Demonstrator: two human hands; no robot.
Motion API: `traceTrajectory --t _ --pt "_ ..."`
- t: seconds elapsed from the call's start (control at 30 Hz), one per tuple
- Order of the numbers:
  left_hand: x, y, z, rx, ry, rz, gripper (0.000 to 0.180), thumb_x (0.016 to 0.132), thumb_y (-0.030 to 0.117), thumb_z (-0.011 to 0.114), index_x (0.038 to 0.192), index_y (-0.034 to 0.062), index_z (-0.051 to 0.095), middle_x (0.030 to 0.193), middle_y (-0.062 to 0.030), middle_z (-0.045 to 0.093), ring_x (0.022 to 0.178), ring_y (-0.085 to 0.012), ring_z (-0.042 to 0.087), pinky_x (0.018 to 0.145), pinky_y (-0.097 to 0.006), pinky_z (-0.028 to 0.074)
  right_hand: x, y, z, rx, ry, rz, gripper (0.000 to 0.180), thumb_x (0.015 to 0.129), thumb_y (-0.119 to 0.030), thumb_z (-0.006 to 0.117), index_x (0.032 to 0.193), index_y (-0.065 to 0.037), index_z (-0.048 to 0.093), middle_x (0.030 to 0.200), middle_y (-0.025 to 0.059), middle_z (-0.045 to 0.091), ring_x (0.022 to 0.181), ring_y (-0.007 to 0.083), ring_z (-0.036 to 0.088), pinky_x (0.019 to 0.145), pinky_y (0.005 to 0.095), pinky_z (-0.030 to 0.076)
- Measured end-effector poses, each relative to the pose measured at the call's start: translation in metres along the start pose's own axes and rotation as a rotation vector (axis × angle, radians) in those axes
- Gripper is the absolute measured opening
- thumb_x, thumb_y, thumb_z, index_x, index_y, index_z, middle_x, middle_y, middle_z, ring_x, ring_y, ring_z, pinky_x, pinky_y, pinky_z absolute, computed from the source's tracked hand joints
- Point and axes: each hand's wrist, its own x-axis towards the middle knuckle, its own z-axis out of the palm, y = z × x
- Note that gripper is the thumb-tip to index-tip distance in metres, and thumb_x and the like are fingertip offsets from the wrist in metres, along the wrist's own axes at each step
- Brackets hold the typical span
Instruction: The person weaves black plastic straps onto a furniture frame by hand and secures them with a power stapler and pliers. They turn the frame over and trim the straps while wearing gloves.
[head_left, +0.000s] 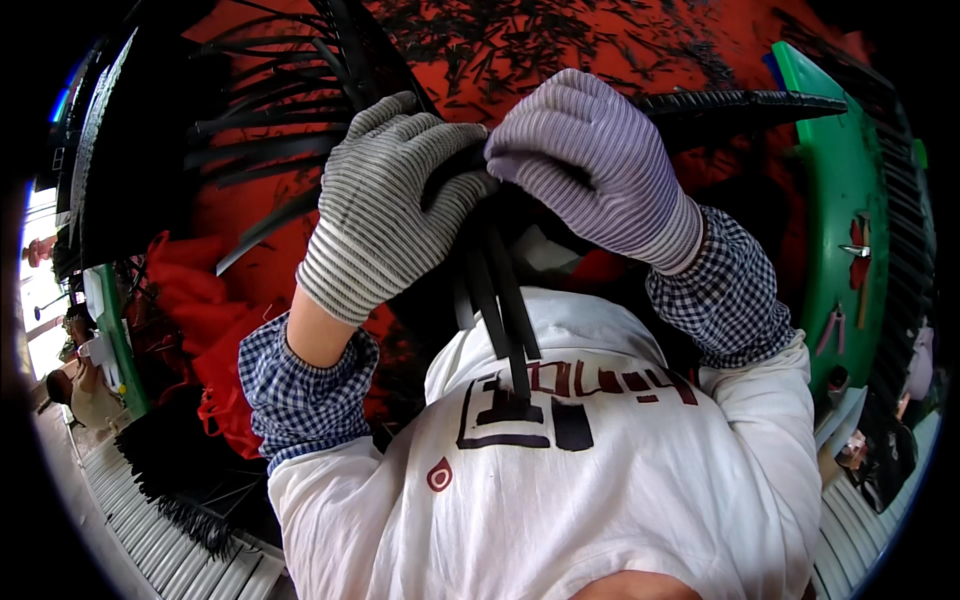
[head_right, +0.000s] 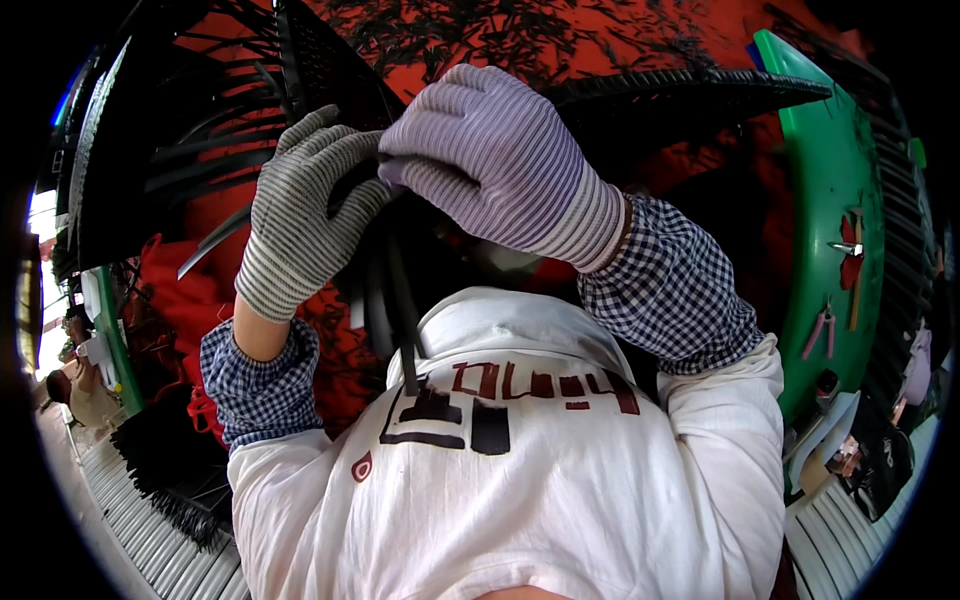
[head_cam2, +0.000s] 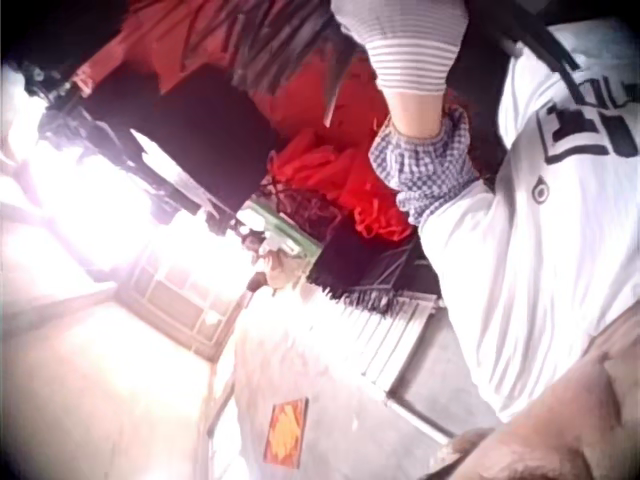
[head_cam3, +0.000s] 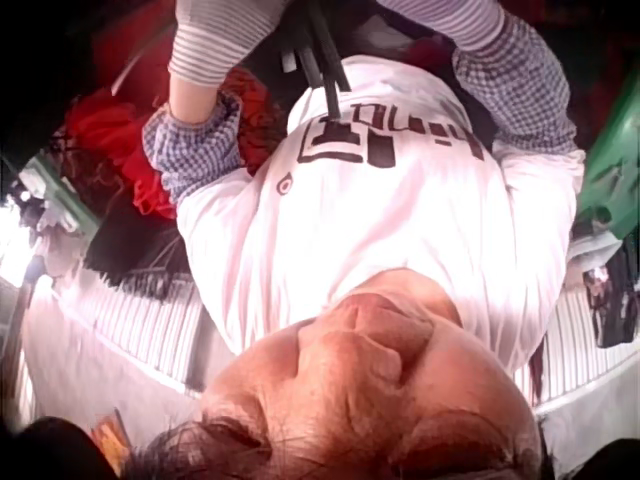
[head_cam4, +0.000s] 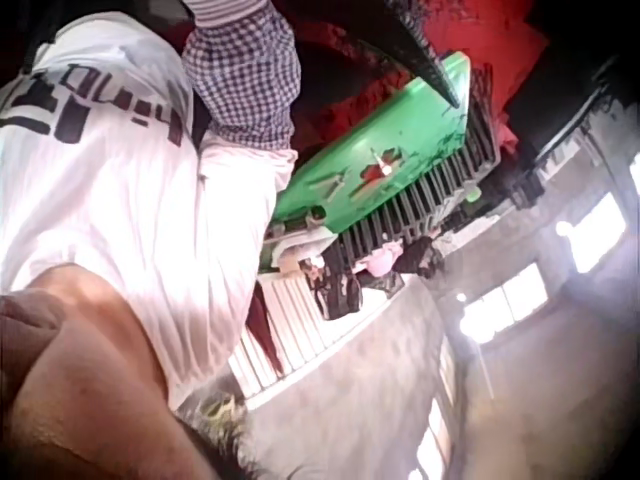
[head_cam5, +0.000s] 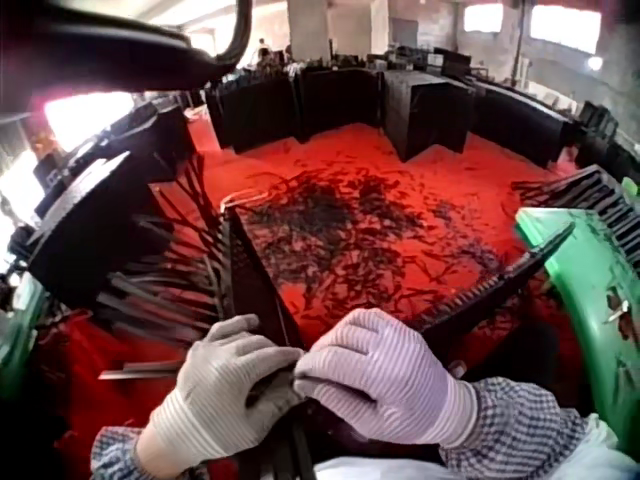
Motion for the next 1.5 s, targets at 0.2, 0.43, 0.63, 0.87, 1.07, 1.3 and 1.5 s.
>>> traceTrajectory --t 0.2,0.43,0.63,0.87,1.07,1.3,1.5 --pt "-0.013 0.012 0.009 0.067 0.106 -0.022 0.031 0.075 0.025 0.075 0.1 0.0077 0.072 0.087 -0.0133 0.07 0.092 -0.0307 0.067 0.109 -0.049 0.038 0.01 -0.016 -0.001 0.213 -0.027 0.123 0.019 0.081 -0.008 0.075 0.099 -0.004 0.069 0.09 0.0089 0.069 0.08 0.0255 0.066 0.073 0.0351 0.053" --pt "-0.033 0.027 0.015 0.056 0.179 -0.048 0.028 0.077 0.03 0.069 0.097 0.011 0.071 0.073 -0.0032 0.059 0.082 -0.0218 0.061 0.108 -0.047 0.038 -0.005 -0.024 0.005 0.18 -0.062 -0.129 0.025 0.077 -0.019 0.071 0.101 -0.013 0.068 0.092 0.0026 0.064 0.077 0.0189 0.062 0.068 0.0338 0.051" --pt "-0.031 0.023 0.023 0.045 0.289 -0.037 0.028 0.085 0.039 0.062 0.092 0.0154 0.074 0.067 0.0014 0.056 0.075 -0.0164 0.06 0.106 -0.043 0.04 0.001 -0.029 -0.002 0.255 -0.072 -0.119 0.021 0.08 -0.019 0.068 0.1 -0.011 0.068 0.092 0.0032 0.065 0.078 0.0166 0.062 0.071 0.035 0.053" --pt "-0.04 0.023 0.007 0.191 0.223 -0.087 0.039 0.086 0.053 0.06 0.085 0.0172 0.076 0.067 0.0034 0.061 0.079 -0.0165 0.065 0.112 -0.047 0.038 0.003 -0.037 0.014 0.462 0.018 -0.036 0.013 0.086 -0.014 0.068 0.097 -0.008 0.069 0.092 0.0056 0.067 0.079 0.0178 0.065 0.071 0.0356 0.055" --pt "-0.037 0.026 -0.003 0.183 0.185 -0.086 0.023 0.08 0.038 0.068 0.088 0.0171 0.075 0.069 0.0025 0.057 0.084 -0.0181 0.063 0.109 -0.049 0.039 0.012 -0.035 0.006 0.393 -0.068 -0.115 0.023 0.083 -0.019 0.065 0.1 -0.003 0.064 0.092 0.0075 0.063 0.079 0.0213 0.061 0.068 0.0371 0.051" --pt "-0.045 0.015 0.03 0.052 0.158 -0.123 0.026 0.07 0.03 0.067 0.09 0.015 0.074 0.073 -0.0004 0.055 0.085 -0.0193 0.06 0.106 -0.048 0.039 -0.005 -0.018 0.022 0.253 -0.141 -0.069 0.027 0.075 -0.021 0.065 0.1 -0.011 0.064 0.096 0.0021 0.061 0.085 0.0176 0.062 0.076 0.0349 0.052" --pt "-0.041 0.016 0.025 0.185 0.233 -0.028 0.027 0.081 0.036 0.066 0.097 0.0166 0.073 0.072 0.0021 0.054 0.076 -0.0166 0.059 0.102 -0.045 0.041 -0.003 -0.023 0.018 0.236 -0.021 -0.125 0.018 0.077 -0.017 0.069 0.093 -0.01 0.071 0.091 0.0026 0.066 0.075 0.0165 0.063 0.073 0.0351 0.055"
